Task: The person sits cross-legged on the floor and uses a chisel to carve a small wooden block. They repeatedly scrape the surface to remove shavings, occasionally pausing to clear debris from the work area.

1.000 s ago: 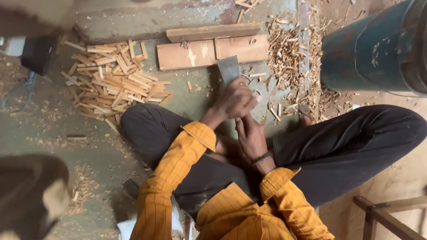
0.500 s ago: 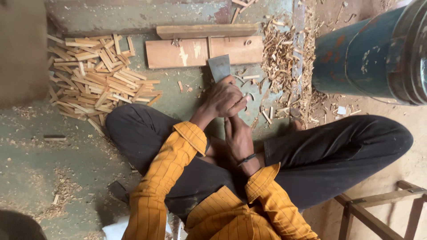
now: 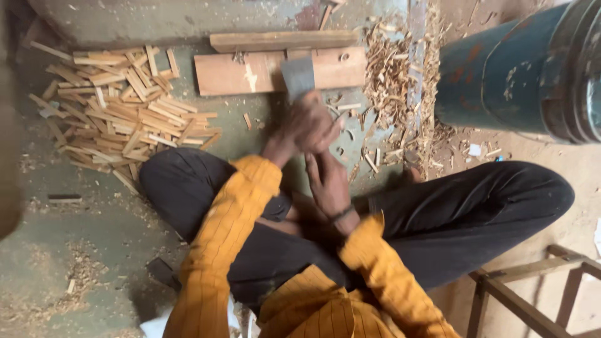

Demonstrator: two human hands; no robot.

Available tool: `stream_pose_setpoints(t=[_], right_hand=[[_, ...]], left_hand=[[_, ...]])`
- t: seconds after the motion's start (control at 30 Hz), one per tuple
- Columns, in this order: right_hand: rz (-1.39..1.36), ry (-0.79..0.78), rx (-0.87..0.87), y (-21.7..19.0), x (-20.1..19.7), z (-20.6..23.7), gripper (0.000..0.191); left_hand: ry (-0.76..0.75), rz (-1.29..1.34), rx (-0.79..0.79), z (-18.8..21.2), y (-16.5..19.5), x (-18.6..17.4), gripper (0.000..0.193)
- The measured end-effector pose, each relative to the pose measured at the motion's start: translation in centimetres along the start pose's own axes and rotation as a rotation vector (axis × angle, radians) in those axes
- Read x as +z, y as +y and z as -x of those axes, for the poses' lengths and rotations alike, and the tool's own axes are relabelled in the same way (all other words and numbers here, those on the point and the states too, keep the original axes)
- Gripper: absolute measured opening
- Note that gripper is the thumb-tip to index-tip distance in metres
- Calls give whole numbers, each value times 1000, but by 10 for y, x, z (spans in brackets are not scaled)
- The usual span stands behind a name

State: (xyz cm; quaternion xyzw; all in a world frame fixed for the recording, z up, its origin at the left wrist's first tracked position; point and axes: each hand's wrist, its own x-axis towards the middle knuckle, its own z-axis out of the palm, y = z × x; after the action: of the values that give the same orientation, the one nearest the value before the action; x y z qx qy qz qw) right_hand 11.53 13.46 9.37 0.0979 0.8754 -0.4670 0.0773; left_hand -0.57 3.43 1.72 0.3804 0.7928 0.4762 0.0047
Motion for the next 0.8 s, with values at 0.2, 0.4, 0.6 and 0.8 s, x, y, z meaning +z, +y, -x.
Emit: stream_pose_setpoints(t=[0.2,0.4,0.6,0.8], right_hand=[[-3,-82,63,-11,-9,26,24],[3,-79,3,-2,3,23,21],[59,-90,-4,7,13,25,20],[38,-72,49,9,27,-2,21]], left_hand=[[-5,-7,-34,14,34,-5,49],[18,-9,-19,16,31,-15,45],[13,12,-59,20,27,-13,43],[-22,-39,-117,10,-4,-13,43]])
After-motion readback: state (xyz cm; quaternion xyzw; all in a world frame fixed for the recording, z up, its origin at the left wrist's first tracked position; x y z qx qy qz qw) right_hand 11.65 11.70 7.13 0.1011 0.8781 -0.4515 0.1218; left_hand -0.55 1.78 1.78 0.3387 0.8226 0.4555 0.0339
